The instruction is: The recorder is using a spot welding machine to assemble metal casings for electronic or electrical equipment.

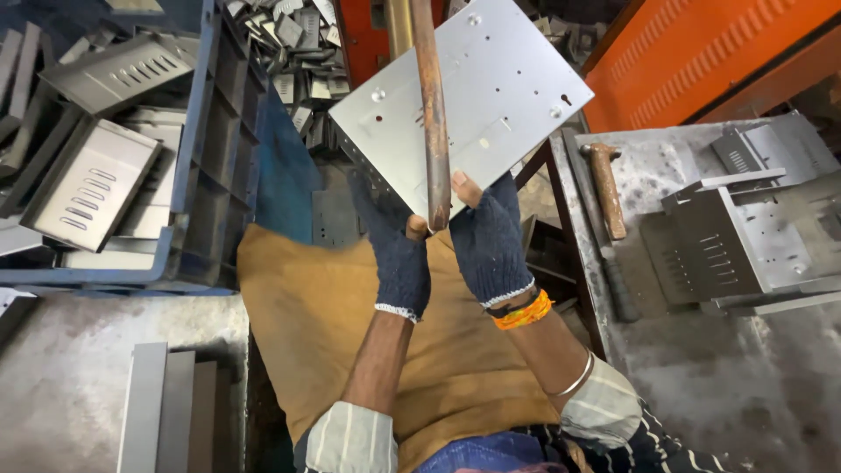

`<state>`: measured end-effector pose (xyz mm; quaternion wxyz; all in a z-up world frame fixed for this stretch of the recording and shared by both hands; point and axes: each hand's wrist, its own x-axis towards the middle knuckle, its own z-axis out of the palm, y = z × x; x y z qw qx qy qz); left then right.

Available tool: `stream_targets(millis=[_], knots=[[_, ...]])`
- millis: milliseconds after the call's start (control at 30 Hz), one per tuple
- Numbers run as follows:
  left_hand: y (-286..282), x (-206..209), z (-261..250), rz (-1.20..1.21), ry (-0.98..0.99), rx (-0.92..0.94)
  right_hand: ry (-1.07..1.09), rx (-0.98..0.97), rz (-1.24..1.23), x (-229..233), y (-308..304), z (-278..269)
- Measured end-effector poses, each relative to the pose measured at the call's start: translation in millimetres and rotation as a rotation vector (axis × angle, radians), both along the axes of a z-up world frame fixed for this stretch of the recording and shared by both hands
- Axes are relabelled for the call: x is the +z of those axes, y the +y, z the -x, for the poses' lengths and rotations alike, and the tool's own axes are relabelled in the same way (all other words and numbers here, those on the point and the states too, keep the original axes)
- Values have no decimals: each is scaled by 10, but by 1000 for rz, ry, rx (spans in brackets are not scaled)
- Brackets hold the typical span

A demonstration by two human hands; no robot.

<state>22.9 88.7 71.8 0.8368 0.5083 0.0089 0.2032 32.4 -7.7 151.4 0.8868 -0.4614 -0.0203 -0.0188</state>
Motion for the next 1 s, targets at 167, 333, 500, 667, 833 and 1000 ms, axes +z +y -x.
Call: stream_targets(millis=[167,333,500,667,833,1000], knots=[[56,-85,53,-100,18,78,6,30,-26,-97,-8,12],[210,-84,135,-155,41,-12,20,92,-63,-8,-105,119],[580,-203,187,-331,-5,99,-51,115,-27,13,-301,215],[731,-24,522,-511,-74,54,195,95,19,-122,-600,262],[564,169,603,-481,13,-49,196,123,8,163,-650,186],[374,311,358,-544,-118,27,232,227,87,75,-842,-205]])
